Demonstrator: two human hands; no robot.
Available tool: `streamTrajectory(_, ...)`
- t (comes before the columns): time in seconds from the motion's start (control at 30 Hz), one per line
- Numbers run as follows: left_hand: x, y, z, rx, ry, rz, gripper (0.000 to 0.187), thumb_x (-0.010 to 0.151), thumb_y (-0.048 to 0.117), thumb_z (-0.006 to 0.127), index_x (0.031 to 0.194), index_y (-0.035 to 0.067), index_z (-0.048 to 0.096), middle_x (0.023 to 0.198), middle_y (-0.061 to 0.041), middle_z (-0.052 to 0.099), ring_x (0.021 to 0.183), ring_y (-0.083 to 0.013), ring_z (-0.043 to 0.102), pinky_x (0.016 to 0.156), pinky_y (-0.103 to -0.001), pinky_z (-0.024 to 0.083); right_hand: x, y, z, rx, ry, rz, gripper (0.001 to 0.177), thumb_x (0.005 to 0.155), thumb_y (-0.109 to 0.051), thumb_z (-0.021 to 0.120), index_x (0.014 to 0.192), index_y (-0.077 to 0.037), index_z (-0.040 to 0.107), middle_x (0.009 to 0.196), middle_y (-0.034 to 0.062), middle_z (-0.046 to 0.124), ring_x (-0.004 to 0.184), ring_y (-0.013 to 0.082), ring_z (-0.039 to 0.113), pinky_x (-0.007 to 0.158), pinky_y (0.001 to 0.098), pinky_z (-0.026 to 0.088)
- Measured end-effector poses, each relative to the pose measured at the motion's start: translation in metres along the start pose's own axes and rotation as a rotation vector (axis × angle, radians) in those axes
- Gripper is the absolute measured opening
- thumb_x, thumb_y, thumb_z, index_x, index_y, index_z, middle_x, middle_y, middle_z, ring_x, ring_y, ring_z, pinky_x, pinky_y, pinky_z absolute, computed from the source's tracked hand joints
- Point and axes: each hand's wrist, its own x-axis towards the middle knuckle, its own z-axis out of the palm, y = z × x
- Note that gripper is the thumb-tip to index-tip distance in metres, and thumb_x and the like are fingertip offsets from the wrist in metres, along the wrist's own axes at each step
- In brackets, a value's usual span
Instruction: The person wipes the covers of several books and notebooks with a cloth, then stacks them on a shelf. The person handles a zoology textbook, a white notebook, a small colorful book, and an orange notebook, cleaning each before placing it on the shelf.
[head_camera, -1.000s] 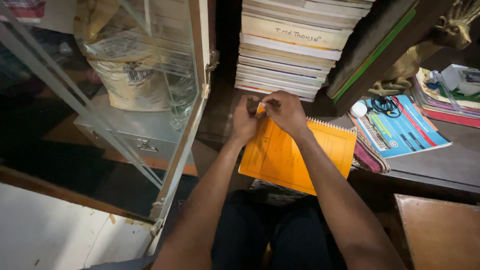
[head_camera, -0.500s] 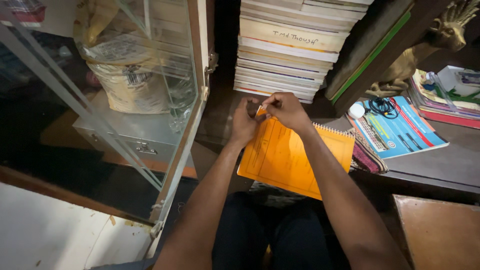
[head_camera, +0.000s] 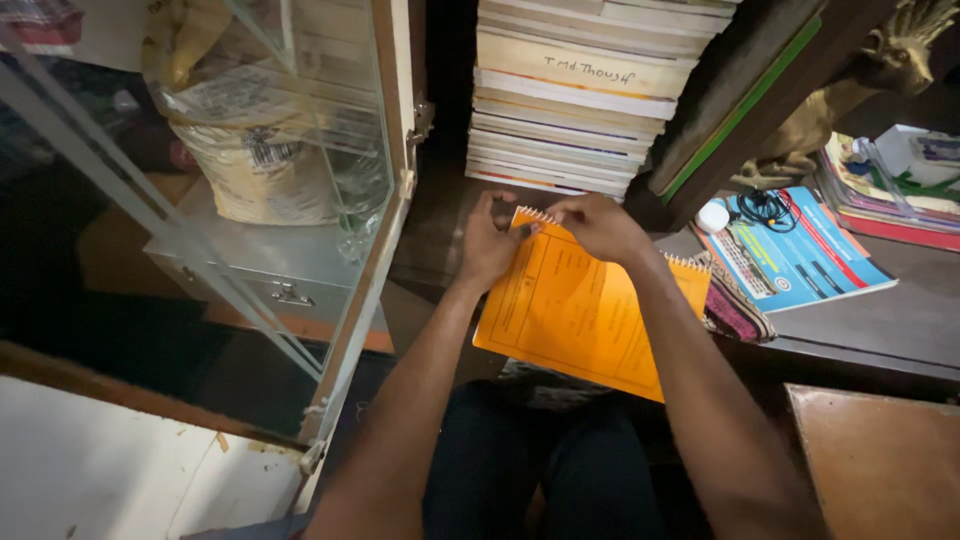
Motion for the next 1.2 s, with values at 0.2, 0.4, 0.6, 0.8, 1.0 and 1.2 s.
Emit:
streamTrajectory(0.2,0.002,0.007,0.002,0.063,-0.007,0.038,0.054,0.084,0.0,0.082,0.127,0.005,0.05,0.087,-0.01,0.079,0.08,-0.0129,0.077,0.064,-0.024,0.057,-0.015,0.005,0.014,0.081,0.158,-0.057,0.025,0.088,-0.008,0.077,0.111,0.0,0.071,0.097,0.0139,0.075,0.086,0.0215,0.071,0.078,0.0325,0.058)
streamTrajectory(0.4,0.001,0.007,0.001,0.009,-0.016,-0.028,0.053,0.083,0.0,0.078,0.128,0.004,0.05,0.089,-0.014,0.078,0.081,-0.0158,0.077,0.067,-0.026,0.06,-0.026,0.004,0.004,-0.093,0.172,0.015,0.015,0.097,-0.009,0.073,0.111,-0.003,0.076,0.095,0.0144,0.076,0.084,0.0188,0.071,0.075,0.0333,0.056)
streamTrajectory(0.6,-0.001,0.009,0.001,0.131,0.015,-0.032,0.056,0.082,0.006,0.082,0.129,0.007,0.052,0.096,-0.013,0.077,0.084,-0.0174,0.077,0.069,-0.028,0.062,-0.037,-0.008,0.009,0.051,0.284,-0.037,0.021,0.089,-0.012,0.075,0.108,-0.003,0.074,0.091,0.0147,0.076,0.079,0.0231,0.074,0.072,0.034,0.058)
streamTrajectory(0.8,0.002,0.002,0.0,0.073,0.012,-0.046,0.058,0.081,0.006,0.083,0.129,0.007,0.052,0.098,-0.016,0.079,0.086,-0.0189,0.078,0.071,-0.027,0.059,-0.052,-0.001,-0.01,-0.235,0.227,0.132,0.018,0.099,-0.016,0.072,0.114,-0.007,0.078,0.092,0.0181,0.077,0.083,0.0284,0.071,0.075,0.0379,0.054)
streamTrajectory(1.0,0.006,-0.009,0.002,0.1,0.062,0.1,0.056,0.079,0.003,0.088,0.125,0.006,0.056,0.099,-0.016,0.074,0.086,-0.0175,0.072,0.067,-0.029,0.059,-0.056,-0.003,-0.005,-0.02,0.319,0.021,0.023,0.09,-0.017,0.073,0.111,-0.008,0.074,0.099,0.0146,0.076,0.085,0.0243,0.075,0.076,0.0348,0.059)
streamTrajectory(1.2,0.004,-0.007,0.001,0.06,0.043,0.005,0.053,0.081,0.004,0.085,0.126,0.009,0.057,0.095,-0.013,0.079,0.082,-0.0149,0.073,0.066,-0.028,0.058,-0.062,-0.008,-0.003,-0.285,0.384,-0.023,0.019,0.094,-0.012,0.068,0.109,-0.011,0.078,0.097,0.0111,0.076,0.085,0.0283,0.072,0.082,0.0407,0.055)
